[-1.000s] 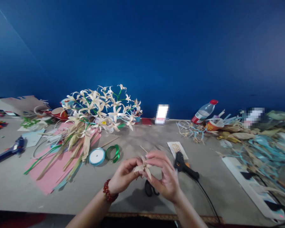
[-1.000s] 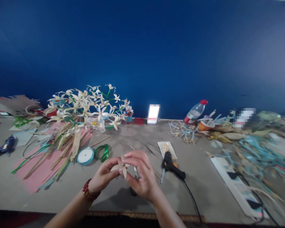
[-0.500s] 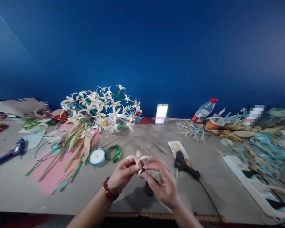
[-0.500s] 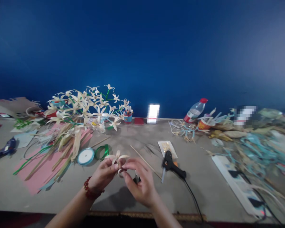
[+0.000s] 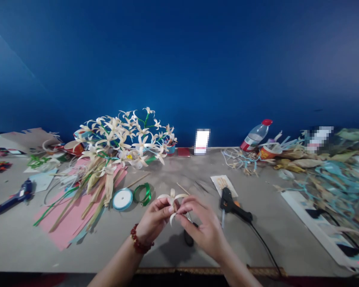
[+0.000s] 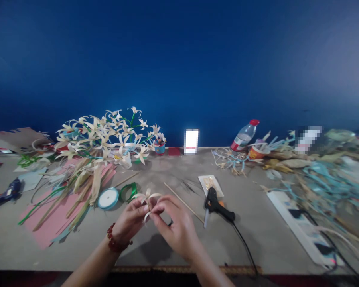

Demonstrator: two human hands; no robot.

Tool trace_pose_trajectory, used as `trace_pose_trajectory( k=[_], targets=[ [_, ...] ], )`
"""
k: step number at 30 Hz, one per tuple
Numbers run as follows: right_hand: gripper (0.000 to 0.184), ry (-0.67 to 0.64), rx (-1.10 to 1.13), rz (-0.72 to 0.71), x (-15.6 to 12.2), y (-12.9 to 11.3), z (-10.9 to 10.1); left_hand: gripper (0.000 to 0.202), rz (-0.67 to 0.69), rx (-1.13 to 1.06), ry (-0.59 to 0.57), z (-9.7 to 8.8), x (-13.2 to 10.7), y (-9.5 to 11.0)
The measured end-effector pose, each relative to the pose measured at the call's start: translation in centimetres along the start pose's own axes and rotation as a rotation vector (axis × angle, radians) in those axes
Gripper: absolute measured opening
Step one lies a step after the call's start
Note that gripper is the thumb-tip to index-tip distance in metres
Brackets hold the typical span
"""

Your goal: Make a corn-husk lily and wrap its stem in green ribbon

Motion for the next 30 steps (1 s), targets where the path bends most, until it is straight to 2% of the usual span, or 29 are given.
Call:
trace_pose_trajectory(
  k=[5,11,15,23,30],
  targets=[
    [0.006,-0.016,-0.027,0.069,0.0,0.5,0.0,0.011,0.081,0.086,-0.003,0.2,0.2,0.6],
    [0.011,0.023,-0.196,-0.068,-0.2,-0.7,0.0,0.015,0.172,0.209,0.038,-0.6,0.1,1.0],
    [0.014,0.044,-0.223,-0.108,-0.3,-1.0,0.0,0.016,0.209,0.255,0.082,-1.6,-0.1,0.9],
    [0.023,0.032,-0.215,-0.126,-0.5,-0.9,0.1,0.016,0.321,0.441,-0.010,-1.2,-0.4,1.9],
    [0.027,0.016,-0.206,-0.128,-0.7,-0.7,0.2,0.017,0.388,0.503,-0.018,-0.7,-0.5,2.9]
  ],
)
Point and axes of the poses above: each hand's wrist, its own x-axis towards the middle knuckle, its own z-axis out of the palm, y = z × x, the point moved 8 cm from there along x, towards the middle knuckle, and after that the axes turned 3 degrees about y, right-handed, at the moved point
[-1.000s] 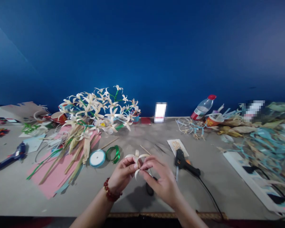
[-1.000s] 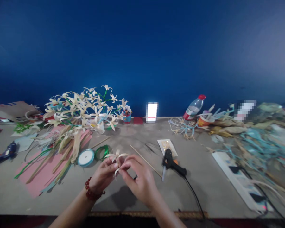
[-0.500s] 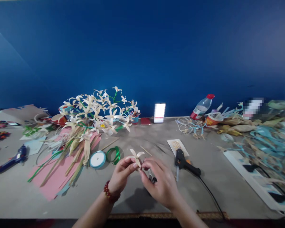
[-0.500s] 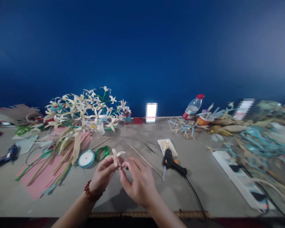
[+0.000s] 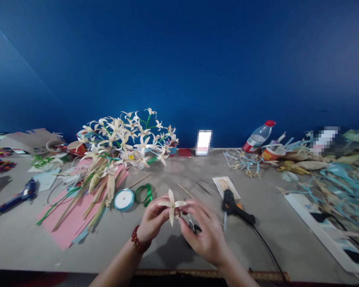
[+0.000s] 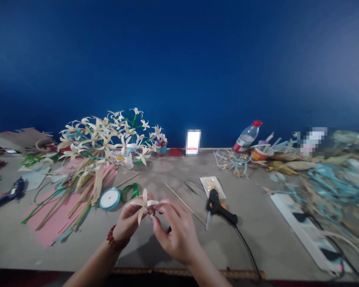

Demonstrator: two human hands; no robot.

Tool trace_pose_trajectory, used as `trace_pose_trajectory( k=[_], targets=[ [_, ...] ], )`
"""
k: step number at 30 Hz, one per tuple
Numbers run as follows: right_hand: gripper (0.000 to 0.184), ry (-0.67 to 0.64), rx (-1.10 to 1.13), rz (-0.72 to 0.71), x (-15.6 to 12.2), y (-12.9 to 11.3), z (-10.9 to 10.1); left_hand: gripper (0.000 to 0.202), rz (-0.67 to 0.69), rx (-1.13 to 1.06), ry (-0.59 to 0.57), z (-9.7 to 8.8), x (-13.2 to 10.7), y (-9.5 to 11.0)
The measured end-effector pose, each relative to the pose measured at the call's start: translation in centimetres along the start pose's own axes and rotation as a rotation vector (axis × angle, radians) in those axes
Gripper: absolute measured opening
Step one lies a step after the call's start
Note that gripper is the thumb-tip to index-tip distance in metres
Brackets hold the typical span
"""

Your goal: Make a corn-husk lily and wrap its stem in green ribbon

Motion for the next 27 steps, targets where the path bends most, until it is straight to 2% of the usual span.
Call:
trace_pose_trajectory(
  k=[5,9,12,15,18,22,27],
  targets=[
    [0.026,0.031,0.041,0.003,-0.5,0.4,-0.1,0.018,-0.047,-0.103,0.028,-0.3,0.1,-0.8],
    [0.017,0.071,-0.041,0.030,-1.6,3.0,-1.7,0.024,-0.032,-0.051,-0.003,-0.2,0.1,-0.6],
    [0.012,0.089,-0.205,0.121,-3.6,7.3,-4.9,0.024,-0.003,-0.059,-0.007,-0.6,0.0,-0.5],
    [0.024,0.093,-0.419,0.347,-7.1,13.1,-9.0,0.019,0.011,-0.079,0.009,-1.2,-0.1,-0.8],
    [0.032,0.028,-0.555,0.441,-10.7,16.3,-11.5,0.018,-0.022,-0.089,0.044,-1.6,-0.2,-1.5],
    [0.049,-0.051,-0.615,0.485,-13.2,17.6,-11.5,0.015,-0.057,-0.086,0.047,-1.4,0.0,-2.1],
    [0.057,-0.157,-0.659,0.531,-12.2,18.9,-10.8,0.017,-0.082,-0.081,0.075,-1.2,0.0,-2.1]
  ],
)
Point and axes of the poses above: each hand's wrist, its own x-axis towards the middle knuckle, its own z-axis out of the palm, y = z × x, the point moved 8 cm from there along x, towards the middle knuckle, and after that the axes turned 3 degrees about y, right-handed, at the moved point
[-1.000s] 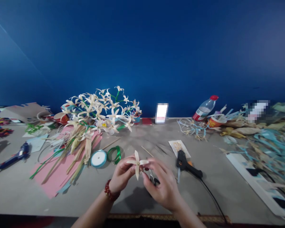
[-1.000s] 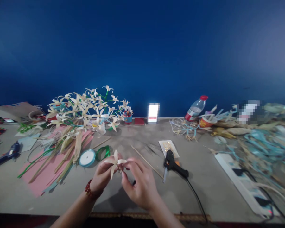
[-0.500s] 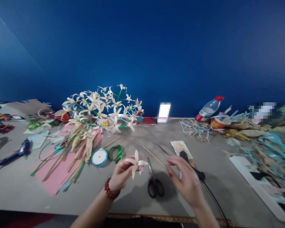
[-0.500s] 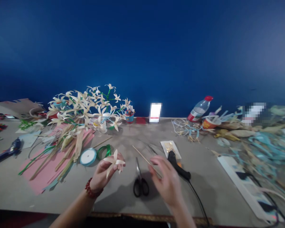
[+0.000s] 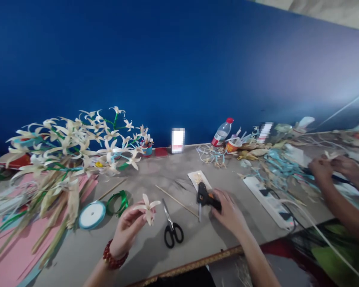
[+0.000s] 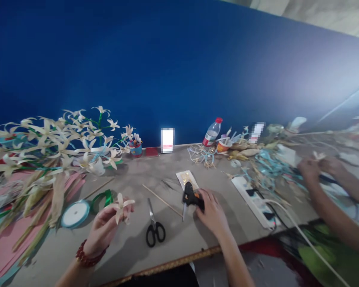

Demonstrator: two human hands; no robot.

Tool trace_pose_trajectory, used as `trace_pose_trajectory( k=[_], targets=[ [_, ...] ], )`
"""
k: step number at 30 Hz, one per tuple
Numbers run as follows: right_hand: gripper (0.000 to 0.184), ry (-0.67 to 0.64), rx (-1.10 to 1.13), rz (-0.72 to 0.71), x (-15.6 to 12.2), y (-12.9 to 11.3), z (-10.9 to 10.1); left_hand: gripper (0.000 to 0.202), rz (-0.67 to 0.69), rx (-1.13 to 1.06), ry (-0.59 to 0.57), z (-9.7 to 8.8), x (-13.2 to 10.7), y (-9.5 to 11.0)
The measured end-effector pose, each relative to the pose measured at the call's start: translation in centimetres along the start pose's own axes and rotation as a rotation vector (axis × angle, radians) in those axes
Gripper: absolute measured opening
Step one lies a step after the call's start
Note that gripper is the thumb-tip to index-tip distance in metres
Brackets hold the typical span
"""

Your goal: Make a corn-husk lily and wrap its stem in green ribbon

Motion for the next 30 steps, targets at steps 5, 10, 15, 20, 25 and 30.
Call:
trace_pose_trajectory(
  k=[5,10,15,20,25,30],
  targets=[
    [0.046,-0.164,-0.047,-0.090,2.3,-0.8,0.6,0.020,-0.014,0.001,0.061,-0.4,0.0,0.1],
    [0.032,-0.251,-0.056,-0.132,3.6,-1.6,0.3,0.023,-0.018,0.001,0.082,-0.4,-0.1,-0.1],
    [0.029,-0.260,-0.015,-0.111,4.3,-0.7,-0.5,0.020,-0.028,0.019,0.043,0.1,0.0,-0.4],
    [0.041,-0.157,0.108,-0.042,5.4,1.5,-0.8,0.023,-0.055,0.010,0.053,0.2,-0.1,-0.5],
    [0.038,0.021,0.309,0.039,6.2,3.8,-1.4,0.023,-0.057,0.009,0.029,0.5,-0.1,-0.4],
    [0.033,0.219,0.580,0.121,6.0,4.1,-4.1,0.015,-0.044,-0.052,-0.065,1.3,0.1,-0.6]
  ],
)
Point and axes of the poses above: each hand's wrist, its own x-axis towards the middle knuckle, its own z-axis out of the palm, y = z × x, the point moved 8 cm from there along x, towards the middle knuckle, and after that the axes turned 3 degrees about y, right-handed, at the moved point
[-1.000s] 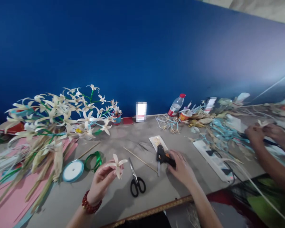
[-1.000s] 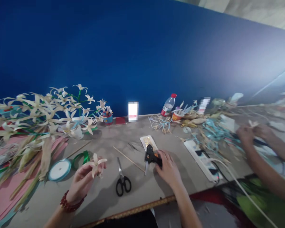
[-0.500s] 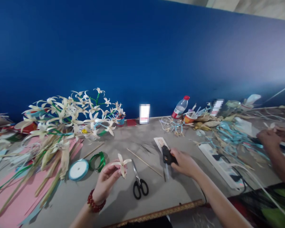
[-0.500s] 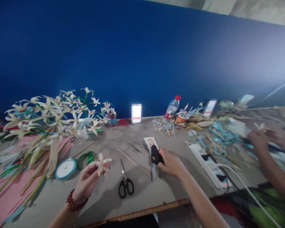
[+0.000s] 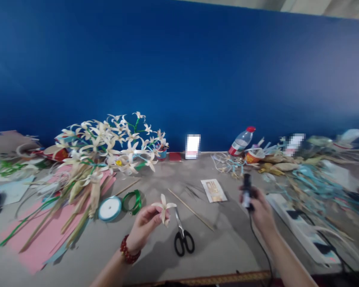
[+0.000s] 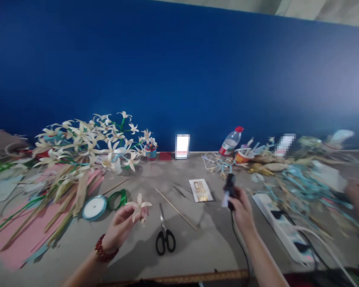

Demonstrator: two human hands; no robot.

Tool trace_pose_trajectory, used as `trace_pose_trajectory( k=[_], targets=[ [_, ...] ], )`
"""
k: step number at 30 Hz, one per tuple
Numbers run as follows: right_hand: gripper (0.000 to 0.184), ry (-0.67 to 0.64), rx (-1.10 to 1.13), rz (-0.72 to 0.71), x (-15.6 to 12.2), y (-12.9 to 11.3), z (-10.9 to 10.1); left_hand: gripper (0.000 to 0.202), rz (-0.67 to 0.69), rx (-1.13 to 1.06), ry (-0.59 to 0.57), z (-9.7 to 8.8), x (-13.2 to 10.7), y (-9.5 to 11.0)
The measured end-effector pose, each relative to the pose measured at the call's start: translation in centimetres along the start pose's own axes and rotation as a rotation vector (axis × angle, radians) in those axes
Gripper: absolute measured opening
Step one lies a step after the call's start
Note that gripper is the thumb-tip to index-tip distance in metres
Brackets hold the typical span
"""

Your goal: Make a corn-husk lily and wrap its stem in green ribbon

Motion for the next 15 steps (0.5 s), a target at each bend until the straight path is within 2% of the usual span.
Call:
trace_pose_trajectory(
  k=[1,3,4,6,8,9,12,15],
  targets=[
    [0.034,0.036,0.090,0.027,-0.1,-0.5,-0.4,0.016,0.006,-0.010,-0.016,0.1,0.1,-0.1],
    [0.031,0.137,0.577,0.231,-1.0,-0.7,-0.7,0.018,0.016,-0.029,-0.041,0.3,0.3,-0.2],
    [0.026,0.100,0.731,0.309,-1.7,-1.3,0.1,0.019,0.016,-0.042,-0.049,0.3,0.4,-0.3],
    [0.022,0.010,0.841,0.362,-3.7,-3.6,1.9,0.020,0.006,-0.068,-0.049,0.4,0.5,-0.5],
    [0.020,-0.079,0.772,0.315,-6.2,-6.5,3.7,0.018,-0.003,-0.096,-0.036,0.4,0.5,-0.6],
    [0.019,-0.177,0.711,0.290,-7.6,-8.0,5.2,0.017,-0.005,-0.111,-0.031,0.4,0.5,-0.7],
    [0.018,-0.311,0.476,0.193,-10.8,-11.6,8.6,0.015,-0.012,-0.152,-0.032,0.6,0.3,-1.0],
    [0.007,-0.425,0.246,-0.048,-12.0,-15.0,11.0,0.017,-0.030,-0.165,-0.018,0.5,0.1,-1.4]
  ],
)
Point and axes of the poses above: each hand's wrist, its own x-axis towards the middle knuckle, its own z-axis out of the palm, y = z × x, the point moved 8 cm from there along x, towards the middle knuckle, and after that the axes turned 3 degrees about y, right-handed, at the moved point
